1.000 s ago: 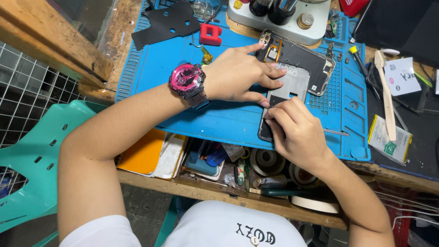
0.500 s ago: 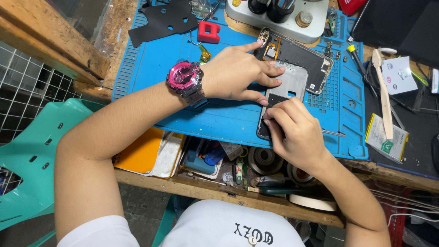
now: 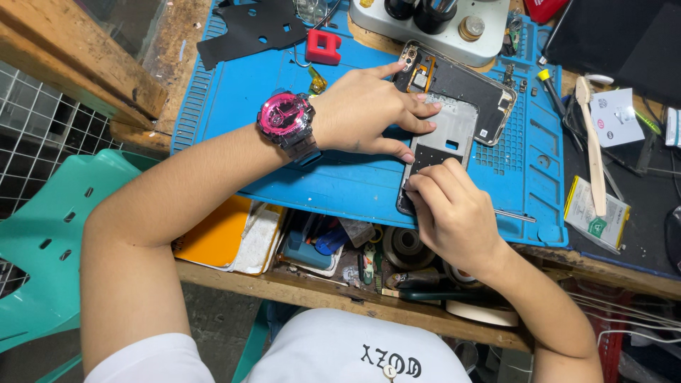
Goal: The person uses a metal tool to scrape and clean the surface of a disassembled smartphone back cover on a blue workbench. They repeatedly scrape the surface, occasionally lifting the cover to inspect the progress, while various tools and electronic components remain scattered on the desk.
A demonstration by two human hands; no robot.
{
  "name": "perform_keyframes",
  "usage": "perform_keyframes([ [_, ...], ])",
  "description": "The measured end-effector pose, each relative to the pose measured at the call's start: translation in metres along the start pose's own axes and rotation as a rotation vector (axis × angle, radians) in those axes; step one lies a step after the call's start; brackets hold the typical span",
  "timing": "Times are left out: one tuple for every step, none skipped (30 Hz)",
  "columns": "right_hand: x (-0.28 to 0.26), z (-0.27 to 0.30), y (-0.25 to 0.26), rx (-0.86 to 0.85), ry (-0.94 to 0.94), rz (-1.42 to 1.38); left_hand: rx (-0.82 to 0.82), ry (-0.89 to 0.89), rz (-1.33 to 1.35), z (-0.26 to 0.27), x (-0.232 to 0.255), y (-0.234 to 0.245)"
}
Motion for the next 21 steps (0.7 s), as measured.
perform_keyframes([
  [0.0001, -0.0001, 0.0007, -0.012, -0.004, -0.030, -0.009, 0.005, -0.006, 0.0003, 0.0009, 0.0006],
  [0.0003, 0.0002, 0.0019, -0.027, -0.008, -0.059, -0.016, 0.010, -0.010, 0.0002, 0.0015, 0.0010],
  [0.0008, 0.0001, 0.0027, -0.041, -0.012, -0.088, -0.012, 0.004, -0.010, -0.0005, 0.0017, 0.0017],
  [0.0012, -0.0003, 0.0031, -0.043, -0.014, -0.088, -0.008, -0.001, -0.008, -0.0008, 0.0020, 0.0019],
  [0.0020, -0.0005, 0.0032, -0.044, -0.016, -0.088, -0.005, -0.007, -0.006, -0.0008, 0.0020, 0.0017],
  [0.0020, 0.0005, 0.0027, -0.045, -0.024, -0.090, -0.008, 0.002, 0.008, -0.0001, 0.0017, 0.0006],
  [0.0027, 0.0009, 0.0021, -0.035, -0.028, -0.089, -0.012, 0.011, 0.023, 0.0006, 0.0012, -0.0005],
  [0.0043, -0.0002, 0.0015, -0.023, -0.030, -0.087, -0.014, 0.018, 0.034, 0.0007, 0.0004, -0.0009],
  [0.0051, -0.0008, 0.0012, -0.010, -0.032, -0.084, -0.008, 0.013, 0.026, 0.0010, 0.0006, -0.0012],
  [0.0054, -0.0009, 0.0012, -0.009, -0.036, -0.085, -0.001, 0.007, 0.017, 0.0009, 0.0010, -0.0015],
  [0.0055, -0.0011, 0.0011, -0.008, -0.039, -0.087, 0.006, 0.001, 0.008, 0.0007, 0.0011, -0.0014],
  [0.0053, -0.0010, 0.0010, -0.007, -0.043, -0.088, 0.003, 0.001, 0.008, 0.0007, 0.0010, -0.0017],
  [0.0048, -0.0007, 0.0011, -0.010, -0.042, -0.089, 0.000, 0.000, 0.008, 0.0006, 0.0009, -0.0019],
  [0.0040, -0.0004, 0.0014, -0.013, -0.041, -0.090, -0.003, 0.000, 0.008, 0.0006, 0.0009, -0.0018],
  [0.0030, 0.0000, 0.0018, -0.016, -0.040, -0.092, -0.005, 0.002, 0.005, 0.0004, 0.0009, -0.0017],
  [0.0020, 0.0006, 0.0016, -0.030, -0.048, -0.093, -0.007, 0.004, 0.002, 0.0004, 0.0007, -0.0016],
  [0.0008, 0.0015, 0.0014, -0.044, -0.057, -0.094, -0.010, 0.006, -0.001, 0.0004, 0.0007, -0.0016],
  [0.0002, 0.0021, 0.0013, -0.059, -0.064, -0.095, -0.008, 0.005, 0.003, 0.0005, 0.0010, -0.0015],
  [0.0003, 0.0019, 0.0016, -0.049, -0.060, -0.093, -0.005, 0.003, 0.008, 0.0007, 0.0011, -0.0014],
  [0.0009, 0.0013, 0.0017, -0.038, -0.055, -0.091, -0.003, 0.001, 0.011, 0.0004, 0.0010, -0.0011],
  [0.0013, 0.0009, 0.0016, -0.027, -0.049, -0.089, -0.008, -0.002, 0.011, -0.0002, 0.0009, -0.0012],
])
Point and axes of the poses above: each hand's wrist, its own z-axis away from the middle knuckle, its own y-axis out of the back of the hand, x = y × z, the point moved 3 cm from there along -z, towards the middle knuckle, and after that the axes turned 1 degree about -x, right-handed, at the moved point
